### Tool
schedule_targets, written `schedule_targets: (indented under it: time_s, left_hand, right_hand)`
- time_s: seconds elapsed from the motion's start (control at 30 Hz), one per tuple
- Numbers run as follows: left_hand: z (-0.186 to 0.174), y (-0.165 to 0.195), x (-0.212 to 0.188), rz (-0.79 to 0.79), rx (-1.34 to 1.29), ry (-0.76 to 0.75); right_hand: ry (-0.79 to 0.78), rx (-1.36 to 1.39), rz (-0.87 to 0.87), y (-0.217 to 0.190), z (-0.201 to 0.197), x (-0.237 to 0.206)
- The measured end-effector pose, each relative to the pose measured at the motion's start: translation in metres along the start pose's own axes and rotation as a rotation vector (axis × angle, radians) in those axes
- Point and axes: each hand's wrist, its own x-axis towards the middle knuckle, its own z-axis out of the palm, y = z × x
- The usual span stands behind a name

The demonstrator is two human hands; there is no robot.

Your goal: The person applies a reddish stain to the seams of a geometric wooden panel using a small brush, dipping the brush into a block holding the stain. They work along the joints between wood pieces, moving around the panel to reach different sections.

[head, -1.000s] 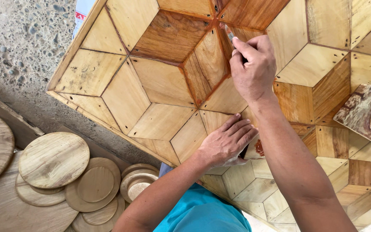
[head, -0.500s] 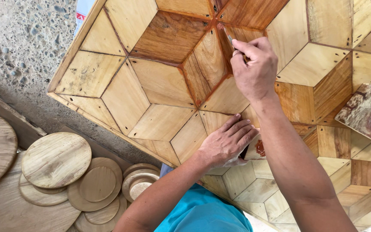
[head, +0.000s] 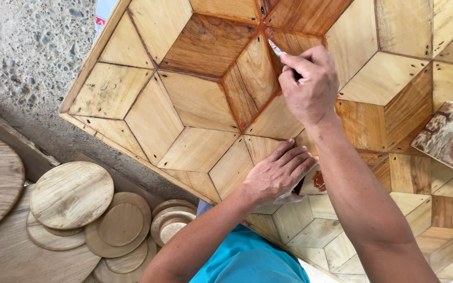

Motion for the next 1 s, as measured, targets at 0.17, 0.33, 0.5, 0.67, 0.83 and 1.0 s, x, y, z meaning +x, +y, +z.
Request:
schedule_targets:
  time_s: [0.17,0.33,0.5,0.67,0.83,1.0]
  left_hand:
    - [0.001,0.001,-0.001,-0.003,0.008,-0.009]
    - [0.006,0.000,-0.001,0.001,0.003,0.015]
    - [-0.004,0.004,-0.007,0.009,-0.079,0.078]
    - [-0.037,0.005,-0.033,-0.180,-0.273,0.499]
    - [-0.071,0.002,-0.045,-0.381,0.092,0.721]
    - [-0.085,0.019,-0.042,-0.345,0.112,0.723]
  right_hand:
    - [-0.017,-0.004,0.016,0.001,0.001,0.001]
    - [-0.015,-0.005,-0.009,-0.001,0.001,0.002]
    - [-0.081,0.295,0.146,-0.016,-0.050,-0.010]
    - [-0.143,0.458,0.295,-0.054,-0.156,-0.052]
    - [-0.289,0.112,0.125,-0.100,-0.184,-0.098]
    - [-0.263,-0.008,-0.049,-0.114,-0.185,-0.110]
